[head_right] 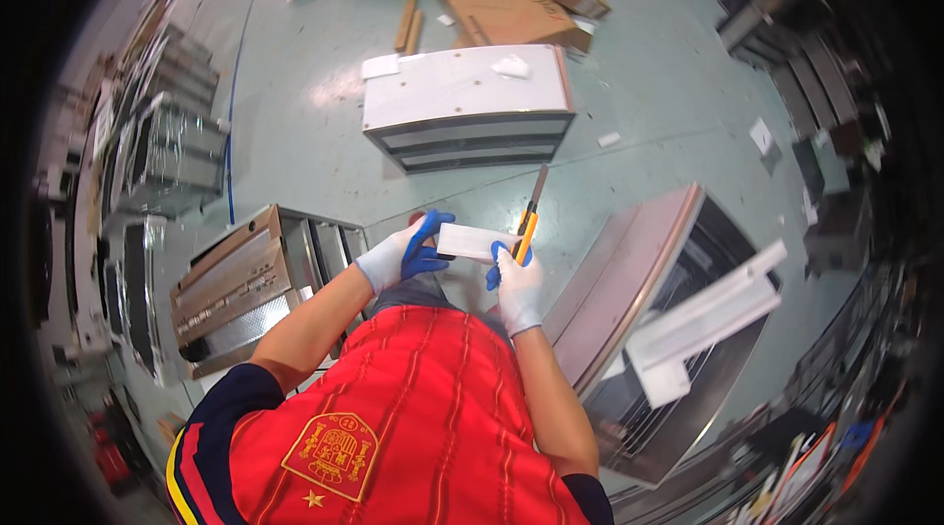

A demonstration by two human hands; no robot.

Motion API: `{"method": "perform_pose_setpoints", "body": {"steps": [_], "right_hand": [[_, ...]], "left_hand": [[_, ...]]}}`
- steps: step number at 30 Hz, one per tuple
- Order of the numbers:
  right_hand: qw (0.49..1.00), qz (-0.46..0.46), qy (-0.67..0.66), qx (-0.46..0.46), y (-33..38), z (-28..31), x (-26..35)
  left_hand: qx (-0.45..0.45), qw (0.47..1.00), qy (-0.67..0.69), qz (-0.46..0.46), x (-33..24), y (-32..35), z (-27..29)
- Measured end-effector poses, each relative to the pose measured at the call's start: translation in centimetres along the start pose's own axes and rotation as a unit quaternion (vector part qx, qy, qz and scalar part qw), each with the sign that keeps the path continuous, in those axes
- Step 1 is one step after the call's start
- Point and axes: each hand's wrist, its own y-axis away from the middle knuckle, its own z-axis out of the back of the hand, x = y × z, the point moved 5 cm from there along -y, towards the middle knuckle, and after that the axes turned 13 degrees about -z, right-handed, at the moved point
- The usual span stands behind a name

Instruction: The person uses a utility knife to cut white foam pieces in a workshop. They repeatedly pick up foam, cut it into smaller sections, and place the cut pieces on the floor.

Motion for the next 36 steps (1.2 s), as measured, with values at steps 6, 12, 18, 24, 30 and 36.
{"method": "perform_pose_setpoints", "body": {"steps": [6,12,18,24,30,36], "right_hand": [[0.993,-0.089,0.068,0.048,-11.9,-14.2,-3.2],[0.988,-0.136,0.071,0.032,-24.8,-27.7,-7.4],[0.986,-0.151,0.073,-0.011,-38.2,-37.6,-14.2],[0.987,-0.053,0.09,-0.122,-45.5,-40.9,-17.7],[0.967,-0.029,0.147,-0.206,-44.0,-39.4,-15.9],[0.941,-0.011,0.273,-0.198,-42.1,-36.0,-10.4]], "left_hand": [[-0.134,0.985,-0.045,-0.101,-4.6,-2.1,13.5],[-0.275,0.954,0.073,-0.092,-6.0,-11.4,28.7],[-0.366,0.918,0.012,-0.149,-7.3,-22.3,43.0],[-0.375,0.911,-0.059,-0.159,-8.6,-29.9,47.3],[-0.462,0.836,-0.262,-0.137,-9.6,-29.8,43.5],[-0.466,0.864,-0.137,-0.134,-10.5,-30.6,43.0]]}}
